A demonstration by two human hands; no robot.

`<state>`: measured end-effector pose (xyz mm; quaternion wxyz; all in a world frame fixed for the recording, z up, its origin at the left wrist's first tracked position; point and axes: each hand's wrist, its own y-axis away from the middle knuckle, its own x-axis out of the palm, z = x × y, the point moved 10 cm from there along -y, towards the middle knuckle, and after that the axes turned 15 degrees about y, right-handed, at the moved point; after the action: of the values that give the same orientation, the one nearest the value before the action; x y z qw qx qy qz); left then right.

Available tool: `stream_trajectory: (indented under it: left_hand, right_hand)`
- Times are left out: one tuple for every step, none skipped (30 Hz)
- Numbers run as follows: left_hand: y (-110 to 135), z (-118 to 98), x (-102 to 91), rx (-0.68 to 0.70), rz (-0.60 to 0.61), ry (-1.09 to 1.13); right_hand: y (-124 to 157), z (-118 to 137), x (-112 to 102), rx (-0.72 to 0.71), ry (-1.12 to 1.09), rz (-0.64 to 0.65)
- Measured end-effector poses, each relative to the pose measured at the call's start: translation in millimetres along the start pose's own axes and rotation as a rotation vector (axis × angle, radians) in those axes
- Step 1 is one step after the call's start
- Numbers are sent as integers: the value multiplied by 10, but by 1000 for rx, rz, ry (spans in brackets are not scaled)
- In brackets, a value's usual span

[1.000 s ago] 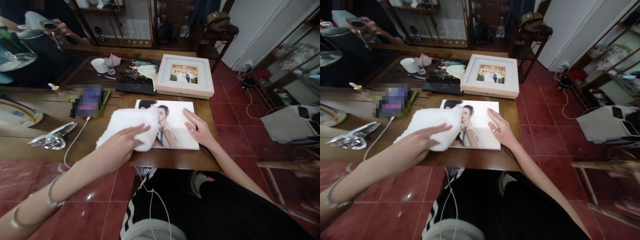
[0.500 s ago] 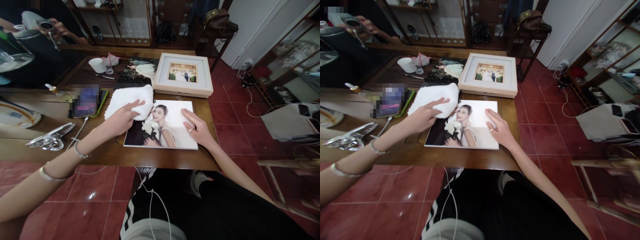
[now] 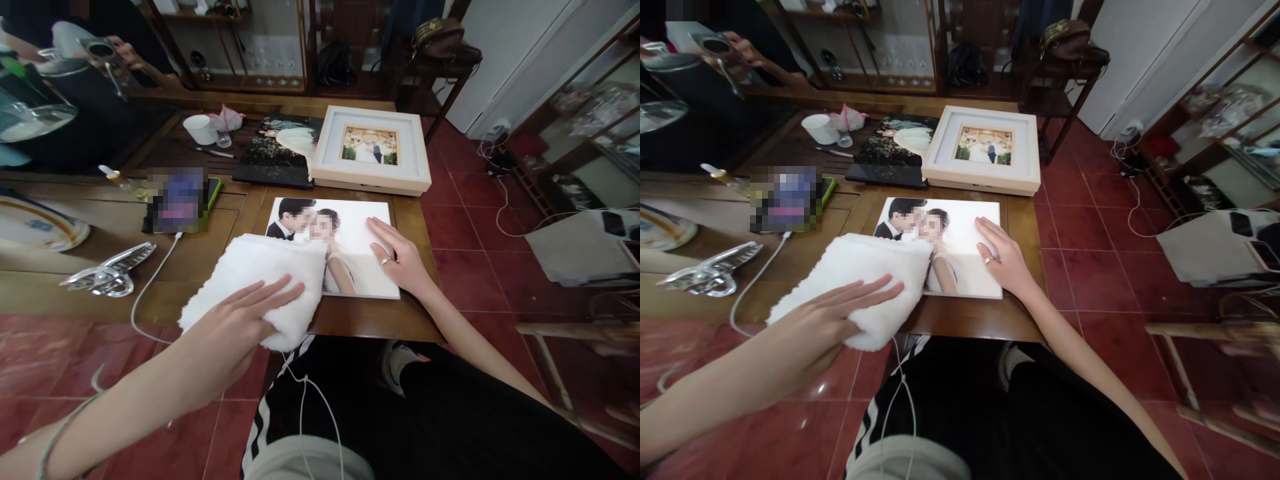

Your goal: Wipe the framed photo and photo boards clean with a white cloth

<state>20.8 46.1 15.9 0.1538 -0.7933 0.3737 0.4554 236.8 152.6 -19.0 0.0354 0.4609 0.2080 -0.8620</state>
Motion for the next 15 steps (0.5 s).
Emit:
stream_trajectory:
  left_hand:
    - [-19,14,0,-8,1,-16]
    - [-53,44,-14,-12,-3,-35]
    - [-99,91,-37,-16,-8,-56]
    - [-155,151,-69,-18,-15,-76]
    - [-220,222,-108,-19,-23,-98]
    - [-291,301,-150,-19,-31,-118]
    - [-368,386,-197,-16,-39,-137]
    - [-448,473,-246,-11,-49,-152]
    - [-530,561,-296,-5,-60,-163]
    - [-611,651,-346,-1,-74,-168]
    - [-688,741,-393,-3,-90,-169]
    - [-758,830,-439,-11,-112,-167]
    - [-817,911,-477,-24,-134,-163]
    - [-861,977,-500,-40,-152,-157]
    - [-888,1019,-511,-54,-169,-150]
  right_hand:
    - [0,-2,2,-1,-2,3]
    - [1,-2,3,-3,-5,4]
    - [2,-1,4,-7,-8,4]
    - [3,-1,3,-11,-11,3]
    - [4,-1,4,-15,-14,4]
    - [5,-2,5,-16,-18,5]
    - [6,-4,4,-16,-20,5]
    - [6,-6,4,-16,-22,6]
    - [7,-7,3,-16,-24,7]
    - [7,-7,2,-16,-26,8]
    - [6,-6,0,-16,-27,8]
    - [6,-4,-2,-17,-29,9]
    - [5,-2,-2,-19,-30,9]
    - [5,0,-2,-20,-31,11]
    - [5,1,1,-21,-32,14]
